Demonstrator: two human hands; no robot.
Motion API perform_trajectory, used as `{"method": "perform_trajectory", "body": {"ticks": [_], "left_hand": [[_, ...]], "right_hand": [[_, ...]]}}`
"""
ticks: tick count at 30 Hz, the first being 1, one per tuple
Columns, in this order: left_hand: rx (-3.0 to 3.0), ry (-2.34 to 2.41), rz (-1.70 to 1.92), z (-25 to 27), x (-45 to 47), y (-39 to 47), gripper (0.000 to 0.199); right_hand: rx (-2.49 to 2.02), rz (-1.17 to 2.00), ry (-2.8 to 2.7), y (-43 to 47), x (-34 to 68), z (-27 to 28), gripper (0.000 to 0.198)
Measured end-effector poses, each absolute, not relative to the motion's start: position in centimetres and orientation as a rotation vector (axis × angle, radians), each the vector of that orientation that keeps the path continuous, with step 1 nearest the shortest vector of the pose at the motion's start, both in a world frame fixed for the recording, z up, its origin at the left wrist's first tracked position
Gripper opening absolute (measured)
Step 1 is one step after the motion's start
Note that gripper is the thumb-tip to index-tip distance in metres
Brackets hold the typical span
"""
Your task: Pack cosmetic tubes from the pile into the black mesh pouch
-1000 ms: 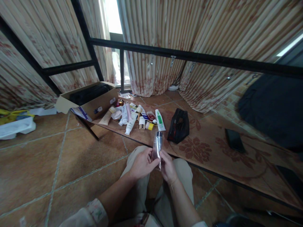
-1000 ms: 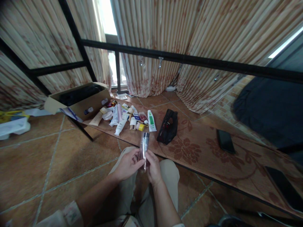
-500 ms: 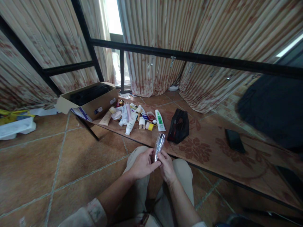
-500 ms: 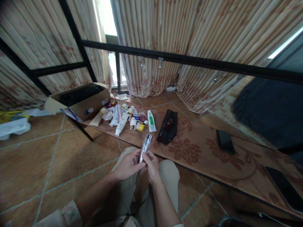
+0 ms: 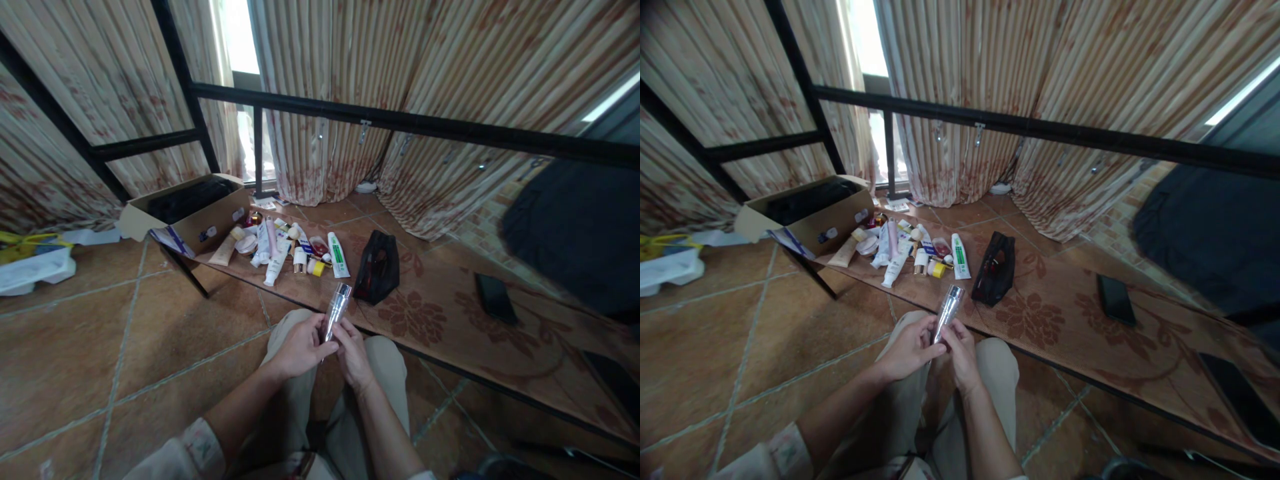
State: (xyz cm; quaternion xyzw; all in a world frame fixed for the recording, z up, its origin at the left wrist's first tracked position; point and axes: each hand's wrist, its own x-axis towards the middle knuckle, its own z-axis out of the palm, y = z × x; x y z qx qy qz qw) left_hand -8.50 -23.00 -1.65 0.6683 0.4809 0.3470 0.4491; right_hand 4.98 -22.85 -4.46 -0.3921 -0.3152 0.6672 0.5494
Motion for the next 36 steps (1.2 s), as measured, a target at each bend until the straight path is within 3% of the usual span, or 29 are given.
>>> {"method": "perform_trajectory", "body": {"ticks": [15,21,36], "left_hand": [[1.596,1.11,0.865,-1.9,-8.2,-22.9,0.031],[1.584,1.13,0.906,-2.4,-8.1,-22.6,0.019],[1.712,1.261,0.82,-1.6,-8.5,-22.7,0.021]], "right_hand": [[-0.949,1.543,-0.753,-22.6,5.2,-5.5,0.023],[-0.933,1.511,-0.786,-22.6,5.2,-6.0,0.022],[-0.903,1.557,-0.77,-22.4,4.9,-5.9,0.022]]}}
